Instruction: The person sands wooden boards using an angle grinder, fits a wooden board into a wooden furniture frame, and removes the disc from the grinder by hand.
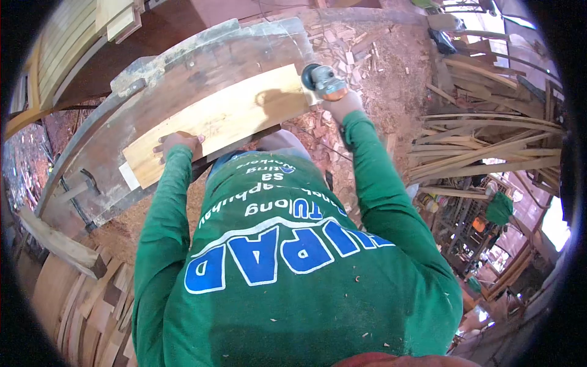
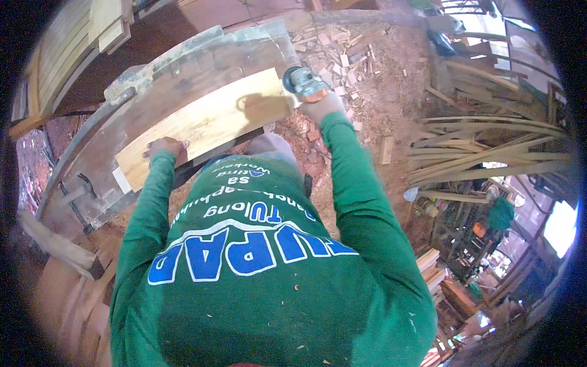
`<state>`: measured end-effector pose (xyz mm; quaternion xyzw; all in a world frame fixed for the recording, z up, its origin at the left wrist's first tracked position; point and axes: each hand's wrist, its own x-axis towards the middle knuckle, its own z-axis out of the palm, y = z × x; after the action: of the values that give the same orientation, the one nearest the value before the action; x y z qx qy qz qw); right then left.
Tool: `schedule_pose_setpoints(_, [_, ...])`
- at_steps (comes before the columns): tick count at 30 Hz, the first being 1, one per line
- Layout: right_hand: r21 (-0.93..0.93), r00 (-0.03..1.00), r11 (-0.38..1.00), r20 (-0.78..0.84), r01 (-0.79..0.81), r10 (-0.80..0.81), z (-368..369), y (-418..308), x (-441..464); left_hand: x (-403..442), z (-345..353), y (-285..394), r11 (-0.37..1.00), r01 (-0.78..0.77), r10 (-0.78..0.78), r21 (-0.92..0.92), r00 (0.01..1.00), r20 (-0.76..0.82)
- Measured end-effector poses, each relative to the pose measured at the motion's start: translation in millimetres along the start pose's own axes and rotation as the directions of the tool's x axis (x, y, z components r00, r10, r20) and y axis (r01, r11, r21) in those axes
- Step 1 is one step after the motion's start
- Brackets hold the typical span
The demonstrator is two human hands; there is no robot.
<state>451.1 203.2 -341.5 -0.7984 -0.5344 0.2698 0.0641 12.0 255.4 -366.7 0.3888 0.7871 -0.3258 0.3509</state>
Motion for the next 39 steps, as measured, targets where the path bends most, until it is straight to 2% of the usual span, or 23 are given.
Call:
schedule_pose_setpoints(4, [-0.071,0.952,0.972,0.196,-0.225,0.235,-18.4,-7.1,-1.9,14.8,7.4,-9.5,1.0,0.015,-0.015,0.027,1.0,-0.011])
schedule_pose_setpoints(5, [-0.019,0.954,0.973,0.193,-0.229,0.228,-8.5,13.0,-5.4,15.3,5.7,-5.2,0.999,0.004,-0.004,0.038,1.0,-0.007])
schedule_pose_setpoints(8, [0.005,0.971,0.978,0.123,-0.209,0.207,-9.8,-5.9,-27.2,6.8,3.6,-3.1,1.0,0.006,-0.006,0.018,1.0,-0.003])
schedule_pose_setpoints(9, [-0.032,0.985,0.989,0.097,-0.143,0.145,-6.1,3.1,-26.6,5.8,2.5,-4.5,1.0,0.005,-0.005,0.023,1.0,-0.006])
schedule_pose_setpoints(12, [0.044,0.973,0.977,0.11,-0.207,0.201,-24.5,-3.5,-43.4,11.9,5.3,-5.9,0.999,-0.014,0.014,0.049,1.0,-0.017])
schedule_pose_setpoints(13, [-0.039,0.958,0.968,0.138,-0.248,0.25,-18.2,3.3,-45.1,15.4,6.6,-7.1,0.999,-0.018,0.018,0.035,1.0,-0.009])
schedule_pose_setpoints(16, [0.058,0.924,0.926,0.115,-0.374,0.366,-6.2,22.6,-54.5,9.2,3.8,-3.8,0.999,-0.007,0.007,0.052,1.0,0.001])
schedule_pose_setpoints(17, [0.163,0.947,0.935,0.121,-0.315,0.298,-21.2,8.3,-63.7,6.8,1.0,-3.4,0.998,-0.001,0.001,0.07,1.0,0.001])
schedule_pose_setpoints(20, [0.037,0.94,0.946,0.128,-0.322,0.315,-10.0,16.3,-65.6,7.4,2.8,-2.0,0.997,0.003,-0.002,0.077,1.0,-0.012])
schedule_pose_setpoints(21, [0.105,0.94,0.935,0.095,-0.338,0.328,4.4,22.5,-60.1,7.2,5.2,-2.5,0.997,-0.003,0.003,0.076,1.0,0.002])
schedule_pose_setpoints(24, [0.046,0.93,0.936,0.139,-0.349,0.34,-13.3,23.0,-57.5,9.5,-0.3,-5.5,0.997,-0.009,0.009,0.08,1.0,-0.007])
schedule_pose_setpoints(25, [0.129,0.957,0.95,0.1,-0.283,0.272,-6.6,31.1,-60.3,8.0,0.7,-5.6,0.997,-0.005,0.006,0.071,1.0,-0.023])
schedule_pose_setpoints(28, [0.019,0.95,0.954,0.105,-0.298,0.294,7.6,24.1,-53.6,14.5,12.4,-6.0,0.999,-0.005,0.007,0.034,0.999,-0.036])
schedule_pose_setpoints(29, [0.038,0.962,0.962,0.054,-0.27,0.268,-2.1,15.7,-52.2,20.2,12.7,-9.0,1.0,-0.005,0.007,0.028,0.999,-0.043])
schedule_pose_setpoints(32, [-0.044,0.939,0.958,0.192,-0.283,0.286,-25.7,8.7,-38.1,28.2,7.5,-7.4,0.992,-0.059,0.055,0.111,0.998,0.034])
schedule_pose_setpoints(33, [-0.002,0.982,0.986,0.09,-0.165,0.165,-9.9,17.7,-36.3,28.5,7.2,-4.5,0.992,-0.063,0.059,0.105,0.997,0.043])
schedule_pose_setpoints(36, [-0.091,0.981,0.982,0.092,-0.165,0.173,-9.0,1.9,-23.8,24.1,9.5,-9.6,0.999,-0.015,0.014,0.048,1.0,0.019])
schedule_pose_setpoints(39, [-0.024,0.963,0.977,0.164,-0.213,0.214,-21.2,-8.1,-8.9,17.6,3.2,-6.7,0.997,-0.028,0.027,0.072,1.0,0.015])
